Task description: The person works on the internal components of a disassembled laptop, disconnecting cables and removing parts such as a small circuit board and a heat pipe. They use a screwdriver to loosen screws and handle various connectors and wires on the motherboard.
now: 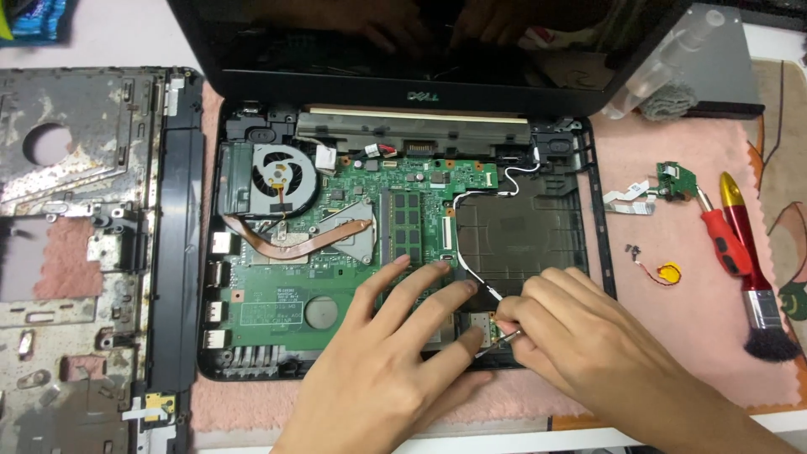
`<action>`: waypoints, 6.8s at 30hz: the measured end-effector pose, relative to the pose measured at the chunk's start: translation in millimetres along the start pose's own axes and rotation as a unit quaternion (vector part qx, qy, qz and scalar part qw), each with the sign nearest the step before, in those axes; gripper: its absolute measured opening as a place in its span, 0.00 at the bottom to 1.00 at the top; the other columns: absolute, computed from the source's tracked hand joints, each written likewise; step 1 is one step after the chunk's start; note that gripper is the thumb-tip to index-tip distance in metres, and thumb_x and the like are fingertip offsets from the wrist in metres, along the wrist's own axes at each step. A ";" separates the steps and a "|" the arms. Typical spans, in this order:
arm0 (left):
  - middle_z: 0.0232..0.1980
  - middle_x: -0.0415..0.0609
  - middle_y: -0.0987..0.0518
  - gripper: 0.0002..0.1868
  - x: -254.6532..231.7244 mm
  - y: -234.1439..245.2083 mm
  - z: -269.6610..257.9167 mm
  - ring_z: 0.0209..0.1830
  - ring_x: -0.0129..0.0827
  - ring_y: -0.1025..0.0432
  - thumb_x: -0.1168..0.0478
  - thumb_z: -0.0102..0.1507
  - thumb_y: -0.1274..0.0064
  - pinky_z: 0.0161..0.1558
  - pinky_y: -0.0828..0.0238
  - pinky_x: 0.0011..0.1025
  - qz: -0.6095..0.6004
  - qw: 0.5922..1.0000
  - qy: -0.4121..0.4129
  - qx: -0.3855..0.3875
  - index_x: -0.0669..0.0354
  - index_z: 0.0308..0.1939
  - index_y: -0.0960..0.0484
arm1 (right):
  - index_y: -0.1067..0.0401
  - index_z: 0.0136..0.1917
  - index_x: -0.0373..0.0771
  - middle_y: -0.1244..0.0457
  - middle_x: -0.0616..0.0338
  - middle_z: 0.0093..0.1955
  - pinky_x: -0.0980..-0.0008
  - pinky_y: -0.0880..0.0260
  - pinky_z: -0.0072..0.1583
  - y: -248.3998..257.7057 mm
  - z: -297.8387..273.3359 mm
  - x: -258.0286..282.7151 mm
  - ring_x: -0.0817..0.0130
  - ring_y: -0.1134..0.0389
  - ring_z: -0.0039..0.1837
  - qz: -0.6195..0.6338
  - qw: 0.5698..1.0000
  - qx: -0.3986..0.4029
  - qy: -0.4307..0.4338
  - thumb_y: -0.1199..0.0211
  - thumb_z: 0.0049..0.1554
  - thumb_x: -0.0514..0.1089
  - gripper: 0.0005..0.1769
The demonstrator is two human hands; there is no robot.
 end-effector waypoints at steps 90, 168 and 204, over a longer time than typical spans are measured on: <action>0.77 0.59 0.23 0.16 1.8 4.1 26.1 0.84 0.69 0.38 0.51 0.69 0.33 0.73 0.38 0.67 -0.062 0.992 0.081 0.074 0.59 0.54 0.09 | 0.12 0.65 0.45 0.39 0.65 0.39 0.72 0.36 0.45 13.7 -35.4 4.4 0.72 0.37 0.42 0.199 0.943 -0.127 -0.236 0.30 0.65 0.44 0.16; 0.86 0.68 0.32 0.36 14.7 14.1 -35.2 0.88 0.68 0.41 0.27 0.76 0.55 0.79 0.43 0.68 0.083 0.988 0.130 0.019 0.46 0.74 0.14 | 0.18 0.51 0.45 0.34 0.66 0.38 0.63 0.33 0.46 -13.2 30.7 28.8 0.63 0.38 0.38 0.059 0.982 -0.103 -0.144 0.34 0.68 0.43 0.05; 0.66 0.53 0.16 0.22 30.2 34.5 -17.6 0.76 0.56 0.27 0.38 0.75 0.40 0.75 0.35 0.60 0.111 0.985 0.125 -0.049 0.51 0.56 0.12 | 0.13 0.61 0.50 0.19 0.74 0.55 0.74 0.26 0.53 32.9 71.6 -6.7 0.80 0.23 0.48 0.195 0.947 -0.060 -0.247 0.33 0.66 0.47 0.13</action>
Point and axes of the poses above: each hand's wrist, its own z-axis towards the middle knuckle, its own y-axis out of the back of the hand, x = y × z, the point moved 2 cm from there along z, towards the middle knuckle
